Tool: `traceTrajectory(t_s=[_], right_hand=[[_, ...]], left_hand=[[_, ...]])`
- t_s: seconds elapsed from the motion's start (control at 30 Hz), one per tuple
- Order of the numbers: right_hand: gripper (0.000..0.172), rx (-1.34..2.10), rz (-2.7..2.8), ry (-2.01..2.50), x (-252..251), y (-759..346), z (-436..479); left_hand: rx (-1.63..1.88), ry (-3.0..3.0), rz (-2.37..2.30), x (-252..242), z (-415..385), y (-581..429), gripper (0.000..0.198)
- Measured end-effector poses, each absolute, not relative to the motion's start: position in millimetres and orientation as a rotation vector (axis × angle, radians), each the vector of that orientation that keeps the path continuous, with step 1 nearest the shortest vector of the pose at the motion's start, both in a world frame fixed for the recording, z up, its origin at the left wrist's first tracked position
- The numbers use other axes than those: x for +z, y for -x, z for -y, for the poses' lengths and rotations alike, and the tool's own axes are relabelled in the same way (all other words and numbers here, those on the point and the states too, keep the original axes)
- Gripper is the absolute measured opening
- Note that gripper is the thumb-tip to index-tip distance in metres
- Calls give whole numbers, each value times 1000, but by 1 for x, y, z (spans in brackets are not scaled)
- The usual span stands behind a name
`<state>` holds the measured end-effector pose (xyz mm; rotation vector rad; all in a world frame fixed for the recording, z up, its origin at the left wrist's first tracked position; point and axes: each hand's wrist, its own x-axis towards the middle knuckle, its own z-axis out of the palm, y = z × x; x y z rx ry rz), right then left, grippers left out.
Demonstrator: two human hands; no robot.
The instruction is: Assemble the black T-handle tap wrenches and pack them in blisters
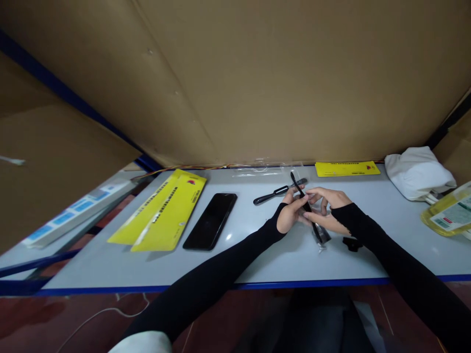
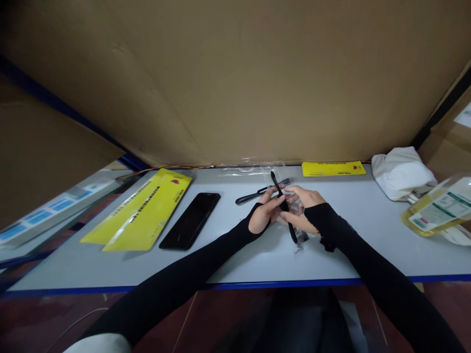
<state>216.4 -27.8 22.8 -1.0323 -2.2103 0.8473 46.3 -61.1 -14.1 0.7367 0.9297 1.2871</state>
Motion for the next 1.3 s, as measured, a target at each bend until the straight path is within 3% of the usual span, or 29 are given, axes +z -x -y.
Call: traceTrajectory(t_s=[0.23, 0.43, 0.67, 0.8, 0.93, 1.07, 1.17, 1.3], right_hand=[[53, 1379, 1728, 1160, 28, -207, 35], [52, 1265, 1580, 1129, 17, -199, 37], [45, 1477, 1362, 1079, 8, -212, 8], [45, 1082, 1560, 992, 11, -224, 4], [35, 475, 1930, 683, 16, -230, 9], [48, 47, 2195, 144, 16, -232, 4], [50, -179, 2232, 24, 9, -231, -3], [38, -248, 2189, 33, 2, -227, -2]], left_hand=[[1316, -784, -960, -8, 64, -46, 72], [1293, -782, -956, -5, 62, -45, 80], [1053, -668, -860, 5, 51, -30, 74], [849, -641, -789, 12, 44, -15, 71], [744, -700, -683, 11, 38, -7, 89], [686, -839, -672, 7, 42, -7, 94], [704, -999, -710, 9, 52, -12, 77], [729, -1205, -730, 12, 60, -18, 52]])
